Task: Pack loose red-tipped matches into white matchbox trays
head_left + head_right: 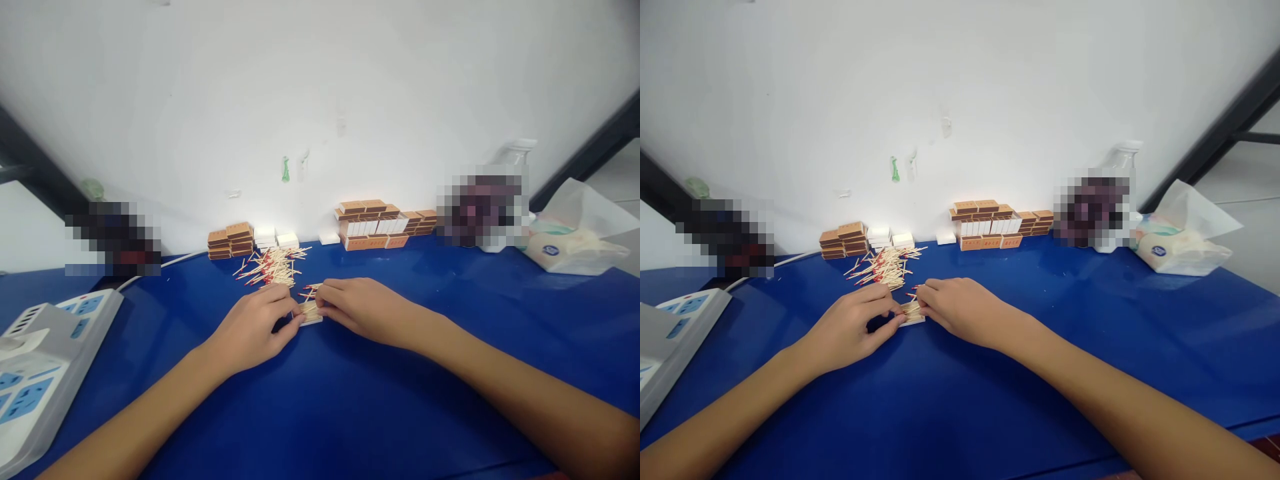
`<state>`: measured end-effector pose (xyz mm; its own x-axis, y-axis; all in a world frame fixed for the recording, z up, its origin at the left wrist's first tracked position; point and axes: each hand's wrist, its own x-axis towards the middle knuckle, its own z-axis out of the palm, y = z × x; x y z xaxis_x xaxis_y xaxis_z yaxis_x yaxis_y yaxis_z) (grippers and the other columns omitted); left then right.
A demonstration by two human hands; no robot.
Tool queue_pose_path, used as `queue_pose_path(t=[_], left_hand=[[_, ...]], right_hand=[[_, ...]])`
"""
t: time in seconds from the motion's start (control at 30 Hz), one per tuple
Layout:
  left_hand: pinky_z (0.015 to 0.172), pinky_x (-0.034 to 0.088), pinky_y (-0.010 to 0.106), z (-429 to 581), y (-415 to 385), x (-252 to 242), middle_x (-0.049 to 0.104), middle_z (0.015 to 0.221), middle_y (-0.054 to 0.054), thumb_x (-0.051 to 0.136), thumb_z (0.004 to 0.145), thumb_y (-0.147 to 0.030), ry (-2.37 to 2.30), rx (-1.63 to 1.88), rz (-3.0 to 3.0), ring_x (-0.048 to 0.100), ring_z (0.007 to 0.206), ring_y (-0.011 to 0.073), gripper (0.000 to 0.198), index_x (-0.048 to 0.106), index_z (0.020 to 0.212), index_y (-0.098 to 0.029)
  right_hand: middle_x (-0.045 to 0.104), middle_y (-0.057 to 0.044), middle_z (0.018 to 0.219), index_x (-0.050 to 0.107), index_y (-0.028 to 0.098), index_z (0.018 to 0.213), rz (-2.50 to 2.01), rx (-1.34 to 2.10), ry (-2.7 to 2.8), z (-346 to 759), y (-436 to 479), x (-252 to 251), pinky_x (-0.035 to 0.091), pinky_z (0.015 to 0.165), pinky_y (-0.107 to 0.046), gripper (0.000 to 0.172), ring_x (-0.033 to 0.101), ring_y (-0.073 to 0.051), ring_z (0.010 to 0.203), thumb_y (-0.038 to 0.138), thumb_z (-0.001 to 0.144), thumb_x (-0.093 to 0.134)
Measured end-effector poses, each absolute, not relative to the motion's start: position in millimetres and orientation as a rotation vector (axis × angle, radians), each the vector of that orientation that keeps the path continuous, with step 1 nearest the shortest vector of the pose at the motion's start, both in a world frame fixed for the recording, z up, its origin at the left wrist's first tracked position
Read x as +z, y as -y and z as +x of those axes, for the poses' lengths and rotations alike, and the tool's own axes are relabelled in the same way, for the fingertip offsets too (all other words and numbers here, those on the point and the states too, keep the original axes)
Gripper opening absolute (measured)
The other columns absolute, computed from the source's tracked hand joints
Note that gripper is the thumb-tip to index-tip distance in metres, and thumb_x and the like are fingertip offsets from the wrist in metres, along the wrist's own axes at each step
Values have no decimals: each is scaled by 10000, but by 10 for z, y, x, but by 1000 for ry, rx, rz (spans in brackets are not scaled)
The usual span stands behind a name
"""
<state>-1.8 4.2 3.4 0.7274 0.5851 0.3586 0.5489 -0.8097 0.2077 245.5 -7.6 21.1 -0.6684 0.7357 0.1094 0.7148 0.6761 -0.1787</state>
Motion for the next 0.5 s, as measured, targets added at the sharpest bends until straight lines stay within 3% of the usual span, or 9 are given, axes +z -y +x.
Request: queue_pose_path(t=[0.27, 0.5], left_hand=[[807, 551, 384, 16, -35, 43, 700, 1028, 75, 647, 974, -427, -1004, 717, 2859, 671, 936, 234, 277, 689, 1120, -195], [809, 566, 387, 17, -49, 6, 703, 1005, 72, 643, 982, -406, -985, 640, 2845, 683, 943, 240, 262, 710, 1109, -187]], right_hand=[[668, -52, 985, 621, 169, 1017, -1132, 187, 2670, 2454, 78, 178, 360, 666, -288, 125, 595, -154, 779, 218, 1059, 514], [666, -48, 996, 618, 170, 1025, -1127, 189, 2644, 2429, 86, 115, 365, 667, -280, 124, 599, -151, 782, 226, 1060, 512]])
